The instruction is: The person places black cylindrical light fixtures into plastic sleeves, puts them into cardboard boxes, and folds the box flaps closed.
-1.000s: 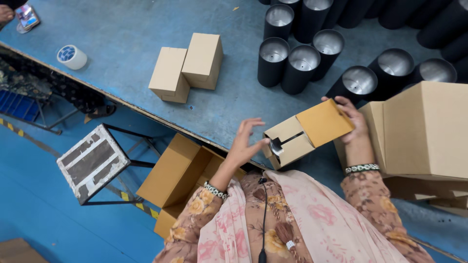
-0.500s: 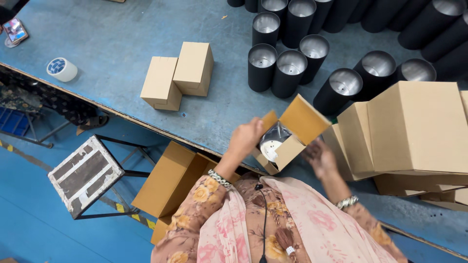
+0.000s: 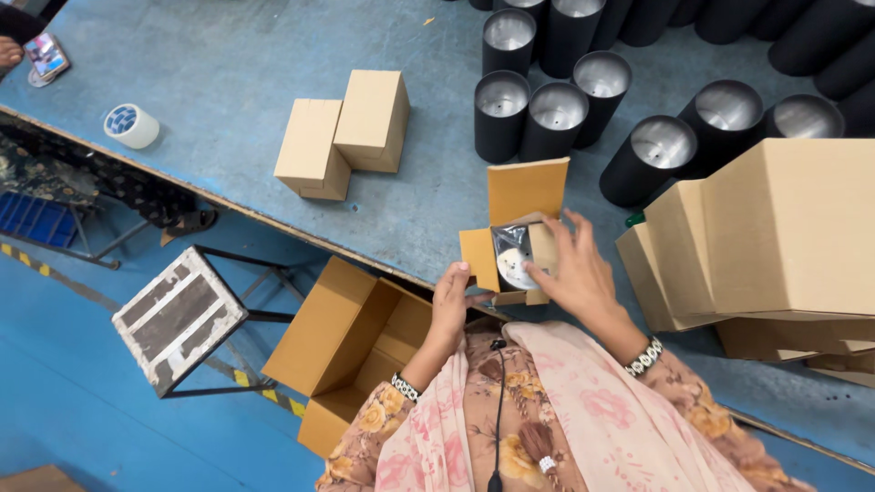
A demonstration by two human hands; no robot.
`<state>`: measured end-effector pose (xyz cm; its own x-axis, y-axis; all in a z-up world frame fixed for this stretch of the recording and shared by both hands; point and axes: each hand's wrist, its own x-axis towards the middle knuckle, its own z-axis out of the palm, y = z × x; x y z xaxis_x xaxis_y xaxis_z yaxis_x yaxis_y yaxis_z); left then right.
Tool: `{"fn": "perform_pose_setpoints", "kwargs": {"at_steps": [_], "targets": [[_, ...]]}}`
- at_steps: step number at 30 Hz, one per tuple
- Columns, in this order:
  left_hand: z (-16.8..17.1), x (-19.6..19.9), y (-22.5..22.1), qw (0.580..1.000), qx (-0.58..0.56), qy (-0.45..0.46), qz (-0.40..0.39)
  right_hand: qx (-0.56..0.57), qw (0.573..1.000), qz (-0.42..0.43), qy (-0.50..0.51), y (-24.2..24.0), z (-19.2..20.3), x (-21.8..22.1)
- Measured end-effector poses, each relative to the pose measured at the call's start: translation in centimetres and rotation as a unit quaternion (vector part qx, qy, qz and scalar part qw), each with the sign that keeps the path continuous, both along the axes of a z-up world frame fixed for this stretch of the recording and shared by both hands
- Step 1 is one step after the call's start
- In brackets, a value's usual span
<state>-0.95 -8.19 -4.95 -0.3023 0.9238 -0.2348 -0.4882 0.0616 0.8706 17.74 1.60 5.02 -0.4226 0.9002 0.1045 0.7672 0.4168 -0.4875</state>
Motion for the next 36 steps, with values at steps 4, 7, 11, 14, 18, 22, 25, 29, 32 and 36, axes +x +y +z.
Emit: {"fn": "perform_pose_setpoints", "kwargs": {"at_steps": [4,7,11,14,18,22,25,29,32,36], "targets": [[-1.0,-0.9,-0.2,0.999,0.025,0.037,-0.032,-0.063,0.991,-0.014,0.113,1.3,-1.1,0.7],[-1.6,-0.9,-0.1,0.999,0.009,-0.016,-0.029,-0.167,0.919,-0.026,0.357,3.1,-4.2,4.1],[-2.0,-1.0,-0.1,0.999,-0.002,0.008,-0.035,-0.230,0.869,-0.062,0.433,3.2,-8.6,7.0],[-3.2,-1.4,0.2,0.999,0.004,0.020,-0.048,-0.294,0.855,-0.107,0.414,2.7,-11.5,6.6],[-5.1,-2.1,0.8,0.997,-0.018,-0.005,-0.075,-0.399,0.781,-0.114,0.467,1.9,-13.3,4.3],[-0.2,-5.4,1.5,0.944,-0.019,0.322,-0.064,-0.058,0.944,-0.044,0.323,2.0,-8.0,5.5],[6.9,-6.7,2.1,0.843,0.051,0.536,-0.012,0.146,0.969,0.038,0.196,0.9,-2.5,5.8],[11.4,-3.7,4.0,0.763,0.154,0.620,-0.099,0.168,0.967,0.191,0.012,1.1,0.5,2.7],[10.6,-1.1,5.8,0.674,0.209,0.681,-0.196,0.207,0.943,0.227,-0.126,2.2,0.8,1.8],[7.9,-0.3,8.1,0.528,0.235,0.775,-0.256,0.227,0.935,0.204,-0.183,2.7,0.3,1.6]]}}
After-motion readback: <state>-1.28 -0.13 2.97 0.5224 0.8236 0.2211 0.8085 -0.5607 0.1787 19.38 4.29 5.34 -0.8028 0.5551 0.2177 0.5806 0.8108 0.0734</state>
